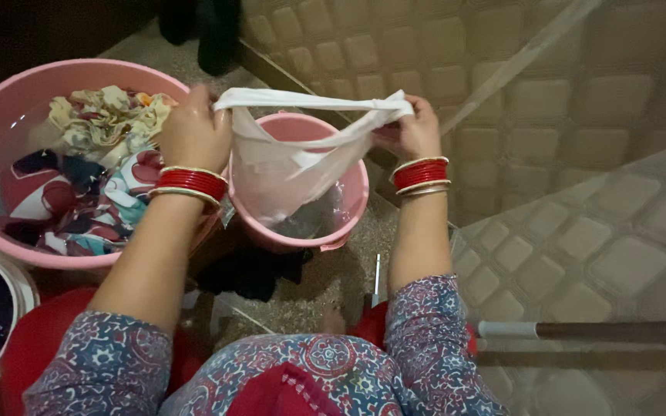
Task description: The person hand-washes clothes by repeatedly dipping garments into a small pink bucket of soapy water, wringing them, and placing them into a white bucket. The person also pours water from the small bucket into a larger pink basin containing more clothes.
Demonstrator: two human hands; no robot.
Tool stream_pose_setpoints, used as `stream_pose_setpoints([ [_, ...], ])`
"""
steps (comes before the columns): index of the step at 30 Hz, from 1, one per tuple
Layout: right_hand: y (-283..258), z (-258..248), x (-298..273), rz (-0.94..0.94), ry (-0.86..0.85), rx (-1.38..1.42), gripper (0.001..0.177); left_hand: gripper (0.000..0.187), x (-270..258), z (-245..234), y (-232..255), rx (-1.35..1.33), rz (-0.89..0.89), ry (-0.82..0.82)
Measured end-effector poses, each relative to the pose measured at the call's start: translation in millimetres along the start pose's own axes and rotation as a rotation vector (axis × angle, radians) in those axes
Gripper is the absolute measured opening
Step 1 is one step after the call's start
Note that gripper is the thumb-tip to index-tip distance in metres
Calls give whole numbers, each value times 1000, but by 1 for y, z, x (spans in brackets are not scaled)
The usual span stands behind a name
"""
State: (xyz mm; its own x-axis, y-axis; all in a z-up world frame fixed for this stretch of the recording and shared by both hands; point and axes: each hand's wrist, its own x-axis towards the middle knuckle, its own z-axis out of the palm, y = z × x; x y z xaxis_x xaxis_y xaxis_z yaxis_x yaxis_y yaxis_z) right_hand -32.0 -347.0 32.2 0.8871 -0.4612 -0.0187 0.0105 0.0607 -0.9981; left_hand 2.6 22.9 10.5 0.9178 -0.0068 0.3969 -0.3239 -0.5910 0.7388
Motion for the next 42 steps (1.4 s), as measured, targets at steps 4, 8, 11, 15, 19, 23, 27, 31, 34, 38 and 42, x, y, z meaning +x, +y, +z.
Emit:
stream_pose_setpoints([
  [4,22,16,-4,251,-47,303,32,24,16,59,-34,-102,48,22],
  [8,81,-5,21,258,154,401,34,27,39,106,-63,-214,-126,47],
  [11,153,-26,58,207,73,98,36,31,42,135,-67,-164,-265,-201],
  [15,291,19,92,207,-236,-901,42,27,8,197,-55,370,66,-693],
  [19,400,53,72,-37,-385,-1424,40,29,-25,246,-69,691,-120,-1019],
  [23,441,71,54,-95,-760,-1504,36,30,-35,268,-90,756,-241,-1129],
  [27,445,54,52,-57,-885,-1547,32,32,-51,276,-104,763,-307,-1219],
  [31,419,48,67,1,-900,-1563,28,33,-52,270,-112,714,-320,-1143],
  [34,355,61,83,-64,-863,-1500,25,35,-37,251,-102,511,-281,-880],
  [38,197,81,85,-264,-709,-1191,22,39,-3,195,-61,76,-248,-631],
  [42,34,88,12,-344,-650,-709,25,43,20,126,18,-78,135,-619],
])
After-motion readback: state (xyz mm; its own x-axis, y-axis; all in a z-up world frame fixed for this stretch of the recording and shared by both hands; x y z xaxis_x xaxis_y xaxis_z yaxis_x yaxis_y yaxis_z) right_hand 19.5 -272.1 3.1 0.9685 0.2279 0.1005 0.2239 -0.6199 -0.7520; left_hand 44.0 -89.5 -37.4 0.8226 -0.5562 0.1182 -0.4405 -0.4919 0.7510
